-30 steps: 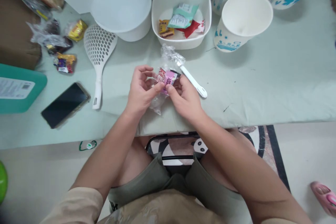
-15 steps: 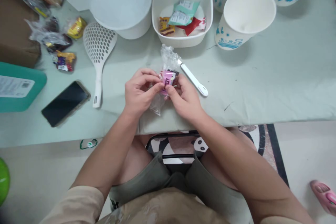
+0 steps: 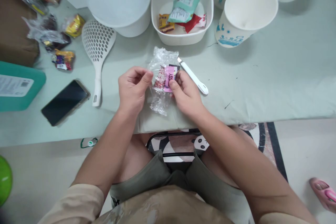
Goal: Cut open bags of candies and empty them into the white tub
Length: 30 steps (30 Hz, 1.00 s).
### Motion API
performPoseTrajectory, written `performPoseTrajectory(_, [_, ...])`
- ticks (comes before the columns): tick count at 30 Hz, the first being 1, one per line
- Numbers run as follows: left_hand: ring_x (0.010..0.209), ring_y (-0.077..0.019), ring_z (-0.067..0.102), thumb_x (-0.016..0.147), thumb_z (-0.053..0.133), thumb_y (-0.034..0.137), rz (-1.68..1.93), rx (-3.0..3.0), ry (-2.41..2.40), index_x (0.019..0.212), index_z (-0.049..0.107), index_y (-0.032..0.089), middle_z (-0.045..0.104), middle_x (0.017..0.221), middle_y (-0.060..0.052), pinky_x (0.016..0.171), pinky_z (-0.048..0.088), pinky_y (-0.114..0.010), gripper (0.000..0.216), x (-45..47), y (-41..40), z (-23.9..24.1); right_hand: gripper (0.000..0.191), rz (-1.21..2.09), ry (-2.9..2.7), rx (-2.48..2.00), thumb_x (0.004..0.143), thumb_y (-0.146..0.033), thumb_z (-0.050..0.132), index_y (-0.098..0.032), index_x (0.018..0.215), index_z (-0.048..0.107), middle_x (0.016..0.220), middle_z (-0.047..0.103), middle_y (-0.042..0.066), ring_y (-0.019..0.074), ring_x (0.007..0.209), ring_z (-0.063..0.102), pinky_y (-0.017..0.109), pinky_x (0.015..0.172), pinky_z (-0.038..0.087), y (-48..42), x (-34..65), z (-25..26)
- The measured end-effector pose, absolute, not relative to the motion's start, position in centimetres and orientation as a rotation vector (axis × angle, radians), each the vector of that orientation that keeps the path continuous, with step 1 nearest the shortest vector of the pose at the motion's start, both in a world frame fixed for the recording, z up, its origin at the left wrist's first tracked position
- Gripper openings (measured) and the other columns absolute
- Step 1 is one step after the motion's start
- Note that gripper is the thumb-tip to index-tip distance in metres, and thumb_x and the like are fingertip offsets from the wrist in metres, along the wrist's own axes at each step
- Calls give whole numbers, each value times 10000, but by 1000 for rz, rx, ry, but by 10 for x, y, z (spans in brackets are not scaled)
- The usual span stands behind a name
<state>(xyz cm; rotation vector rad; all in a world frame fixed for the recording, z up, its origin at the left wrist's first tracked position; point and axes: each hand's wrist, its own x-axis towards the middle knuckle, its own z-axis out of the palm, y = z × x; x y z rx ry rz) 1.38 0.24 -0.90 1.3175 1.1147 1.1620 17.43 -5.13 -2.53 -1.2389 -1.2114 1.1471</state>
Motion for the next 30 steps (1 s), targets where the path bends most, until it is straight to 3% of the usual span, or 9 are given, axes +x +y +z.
performPoseTrajectory(6, [528, -97, 511, 746, 813, 695, 1195, 1171, 1015, 791, 648, 248, 540, 608, 50, 526, 442, -271, 478, 15, 3, -11, 393, 1044, -1227, -1286, 996, -649, 527, -259, 1028, 558, 811, 603, -5, 147, 651, 551, 307, 584, 514, -51, 173, -29])
performPoseTrajectory(12, [565, -123, 558, 747, 781, 741, 1155, 1249, 1026, 794, 643, 258, 578, 620, 29, 570, 498, -306, 504, 10, 1, -8, 374, 958, -1168, -1375, 990, -617, 563, -245, 961, 541, 770, 531, -23, 129, 644, 510, 280, 576, 473, -51, 172, -31])
performPoseTrajectory(15, [733, -159, 672, 822, 698, 743, 1151, 1171, 975, 883, 673, 264, 675, 764, -11, 693, 572, -330, 484, 4, 5, -10, 398, 998, -1138, -1303, 990, -645, 542, -251, 1036, 577, 798, 568, -14, 141, 685, 556, 297, 624, 515, -50, 172, -32])
performPoseTrajectory(20, [1002, -217, 748, 698, 882, 586, 887, 995, 858, 1107, 688, 277, 756, 1149, -39, 779, 620, -323, 548, 9, 7, -13, 499, 1115, -1153, -1226, 984, -695, 507, -304, 1292, 535, 835, 601, -6, 170, 723, 606, 334, 657, 548, -50, 172, -34])
performPoseTrajectory(24, [1019, -226, 760, 652, 939, 546, 778, 1030, 808, 1154, 638, 257, 773, 1091, -52, 833, 628, -323, 653, 17, 2, -14, 515, 1082, -1223, -1225, 971, -697, 537, -319, 1309, 448, 751, 513, -43, 150, 631, 549, 314, 602, 515, -51, 172, -35])
performPoseTrajectory(30, [923, -181, 742, 586, 954, 604, 905, 1118, 931, 1125, 585, 285, 734, 1047, -16, 810, 604, -296, 727, 17, 1, -20, 482, 791, -1215, -1392, 926, -693, 613, -278, 1151, 515, 991, 579, 33, 162, 799, 588, 314, 629, 522, -55, 175, -25])
